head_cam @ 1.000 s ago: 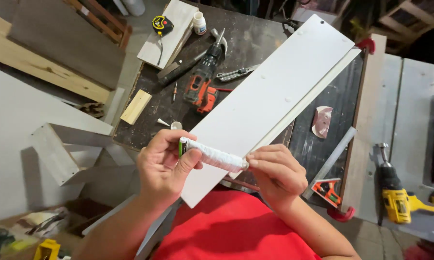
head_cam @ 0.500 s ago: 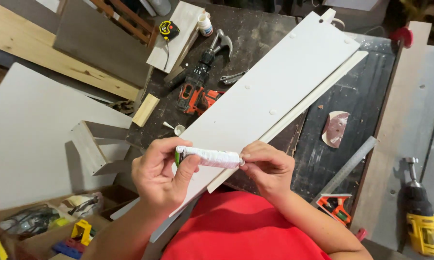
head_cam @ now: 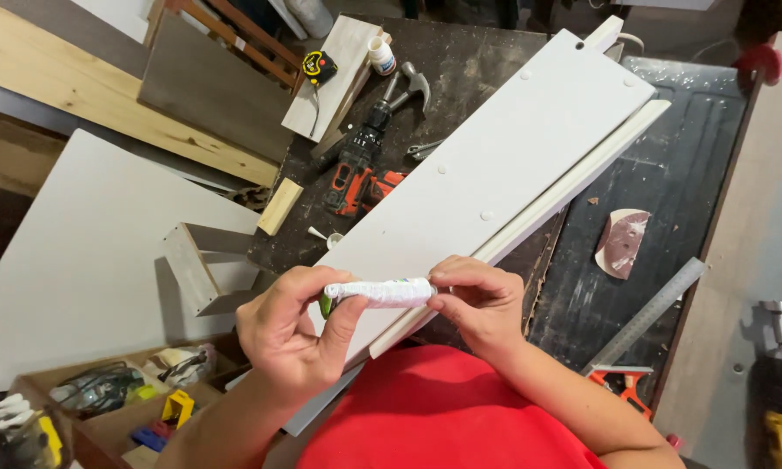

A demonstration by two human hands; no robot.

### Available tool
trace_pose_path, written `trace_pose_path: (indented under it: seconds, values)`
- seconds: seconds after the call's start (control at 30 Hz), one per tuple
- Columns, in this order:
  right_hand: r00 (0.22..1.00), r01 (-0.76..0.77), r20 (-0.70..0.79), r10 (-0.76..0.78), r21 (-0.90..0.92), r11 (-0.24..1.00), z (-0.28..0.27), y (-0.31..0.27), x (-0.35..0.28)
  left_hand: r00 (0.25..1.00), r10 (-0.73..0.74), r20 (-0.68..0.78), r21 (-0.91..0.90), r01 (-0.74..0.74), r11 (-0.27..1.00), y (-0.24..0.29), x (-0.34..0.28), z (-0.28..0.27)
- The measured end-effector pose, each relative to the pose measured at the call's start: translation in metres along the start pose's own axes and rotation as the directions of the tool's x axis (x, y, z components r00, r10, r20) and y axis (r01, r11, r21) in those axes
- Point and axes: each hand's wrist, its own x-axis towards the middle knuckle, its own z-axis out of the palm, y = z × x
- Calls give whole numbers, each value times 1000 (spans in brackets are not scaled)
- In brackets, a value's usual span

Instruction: Applying glue to plastic caps and inserting them into holes on a wooden furniture component to cover fasteners.

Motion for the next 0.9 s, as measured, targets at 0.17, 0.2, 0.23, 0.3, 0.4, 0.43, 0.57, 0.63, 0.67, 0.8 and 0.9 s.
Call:
trace_pose_path:
  seconds: [0.17,0.2,0.23,0.3,0.4,0.43,0.57,0.63,0.67,0.8,0.9]
  values:
    - [999,-34,-28,37,100,994,-4,3,-2,998,58,6,17,-59,998,12,6,1]
    - [999,-38,-31,42,123,992,-4,3,-3,997,75,3,36,-75,997,14,6,1]
    - [999,-37,-32,41,124,992,-5,4,-4,997,76,4,36,-76,996,14,6,3]
    - [997,-63,-44,69,124,990,-7,4,-7,994,112,15,2,-112,994,12,4,5]
    - [995,-79,-51,84,92,993,-11,5,-11,993,116,13,29,-117,993,16,4,6]
    - [995,-80,-52,85,92,993,-12,4,-12,993,116,14,28,-116,993,17,3,7]
    - [995,-89,-45,92,66,994,-13,3,-16,990,138,21,55,-139,989,19,2,7]
    - [994,-91,-57,95,62,994,-11,0,-13,990,142,22,57,-143,988,20,2,7]
    - [995,-76,-63,80,70,995,-8,-5,-9,990,140,12,40,-140,989,20,1,7]
    - [995,-66,-64,73,100,993,-3,-10,-3,991,133,12,6,-133,991,21,0,5]
    - [994,-96,-45,99,58,994,-5,-11,-8,991,137,-2,17,-137,990,18,-1,6]
